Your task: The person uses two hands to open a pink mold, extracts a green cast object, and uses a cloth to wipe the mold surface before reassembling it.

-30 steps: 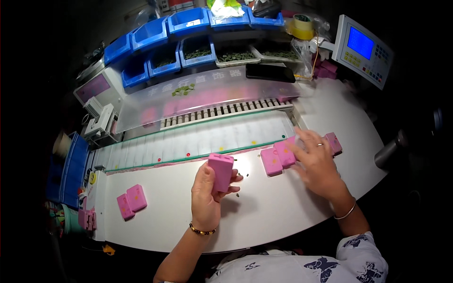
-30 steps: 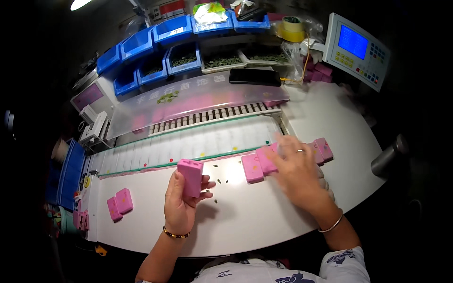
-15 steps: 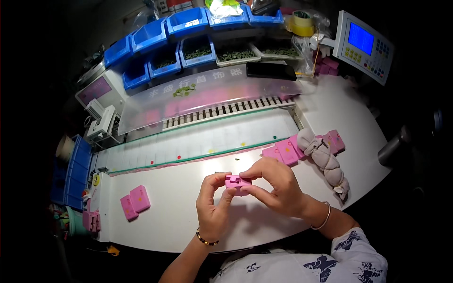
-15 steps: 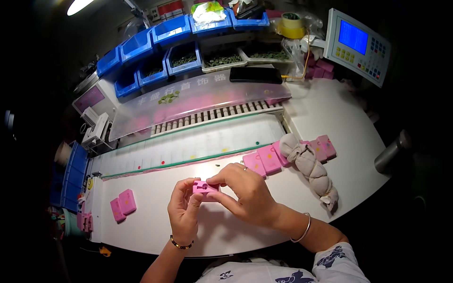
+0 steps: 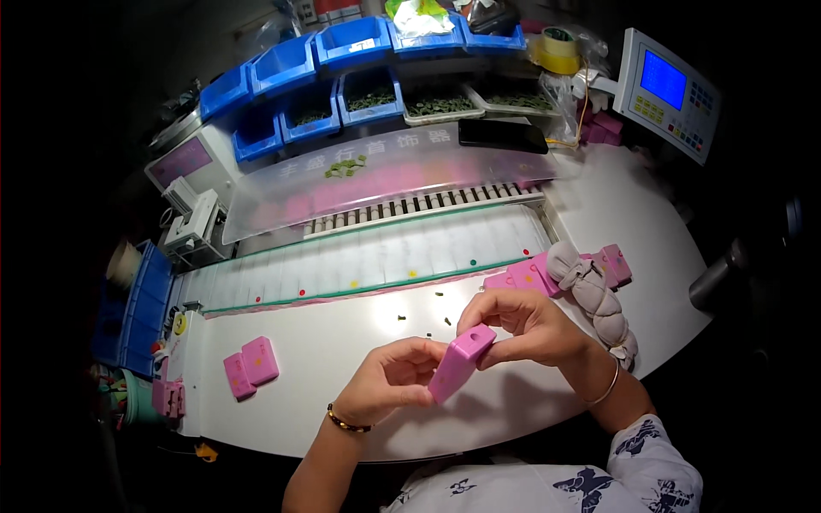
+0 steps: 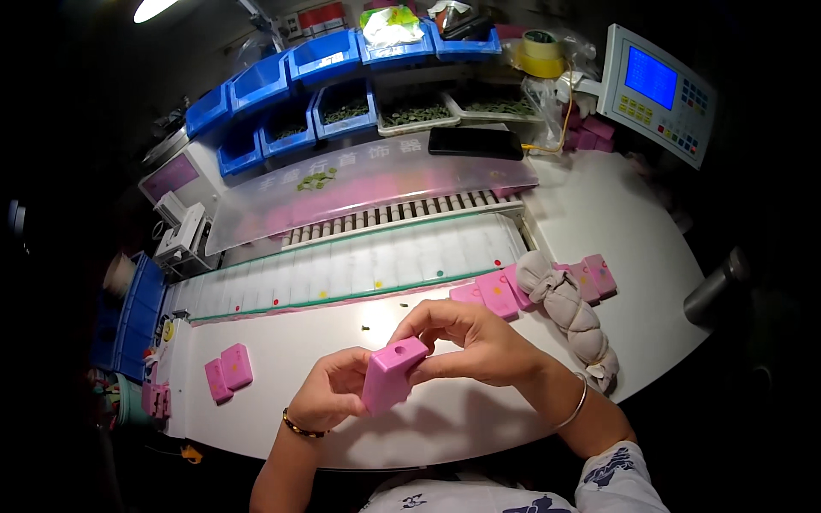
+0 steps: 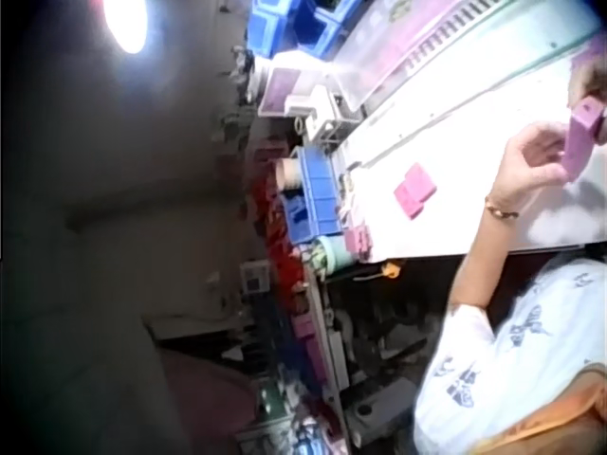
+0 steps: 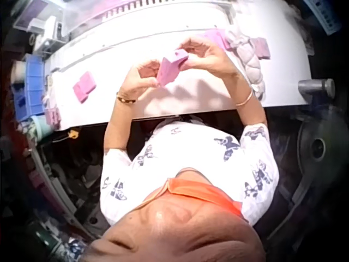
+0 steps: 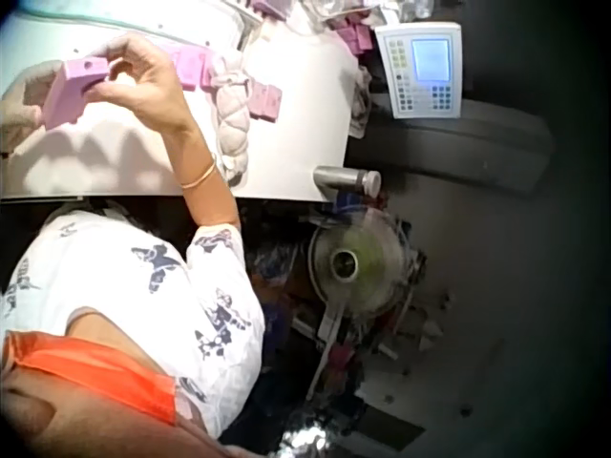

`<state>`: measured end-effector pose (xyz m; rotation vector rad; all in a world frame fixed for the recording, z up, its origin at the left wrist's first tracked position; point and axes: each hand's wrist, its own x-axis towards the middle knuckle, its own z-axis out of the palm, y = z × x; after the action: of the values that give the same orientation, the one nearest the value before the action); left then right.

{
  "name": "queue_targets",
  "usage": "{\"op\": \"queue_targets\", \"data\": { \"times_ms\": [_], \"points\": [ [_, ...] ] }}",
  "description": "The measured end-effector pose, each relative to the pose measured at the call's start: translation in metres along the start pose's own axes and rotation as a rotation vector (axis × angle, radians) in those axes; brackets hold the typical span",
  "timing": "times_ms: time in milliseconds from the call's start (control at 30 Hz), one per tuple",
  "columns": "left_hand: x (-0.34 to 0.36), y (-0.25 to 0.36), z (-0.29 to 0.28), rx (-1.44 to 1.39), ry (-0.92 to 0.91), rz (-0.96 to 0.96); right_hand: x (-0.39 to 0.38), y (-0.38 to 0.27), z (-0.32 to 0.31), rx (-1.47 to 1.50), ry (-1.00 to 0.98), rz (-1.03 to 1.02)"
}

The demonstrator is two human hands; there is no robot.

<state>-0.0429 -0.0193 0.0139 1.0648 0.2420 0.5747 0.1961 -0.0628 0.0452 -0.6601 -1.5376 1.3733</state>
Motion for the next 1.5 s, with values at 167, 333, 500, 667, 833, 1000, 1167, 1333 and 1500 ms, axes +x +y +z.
{"op": "queue_targets", "data": {
  "times_ms": [167, 333, 500, 667, 833, 1000, 1167, 1333, 1500],
  "points": [
    [0.010, 0.010, 0.004, -0.011, 0.167, 0.009, 0.012, -0.004, 0.010, -0.223, 0.297, 0.091],
    [0.031, 0.018, -0.051, 0.423, 0.577, -0.073, -0.004, 0.000, 0.008, -0.714, 0.404, -0.002],
    [0.038, 0.020, -0.131, 1.591, 0.970, 0.178, -0.016, -0.010, 0.017, -0.791, 0.314, -0.001],
    [0.040, 0.033, -0.148, 1.707, 1.038, 0.092, -0.020, -0.026, 0.037, -0.658, 0.103, -0.076],
    [-0.002, 0.062, -0.143, 1.530, 0.937, 0.151, -0.015, -0.041, 0.048, -0.590, -0.184, -0.124],
    [-0.083, 0.115, -0.126, 1.576, 0.556, -0.268, -0.014, -0.023, 0.032, -0.688, -0.089, -0.105],
    [-0.129, 0.112, -0.121, 1.671, 0.443, -0.463, 0.000, -0.013, 0.030, -0.662, -0.072, -0.049],
    [-0.095, 0.086, -0.081, 1.734, 0.487, -0.142, 0.013, 0.002, 0.035, -0.594, -0.044, 0.022],
    [-0.021, 0.043, -0.014, 1.369, 0.244, 0.477, 0.023, 0.028, 0.025, -0.043, 0.185, 0.304]
  ]
}}
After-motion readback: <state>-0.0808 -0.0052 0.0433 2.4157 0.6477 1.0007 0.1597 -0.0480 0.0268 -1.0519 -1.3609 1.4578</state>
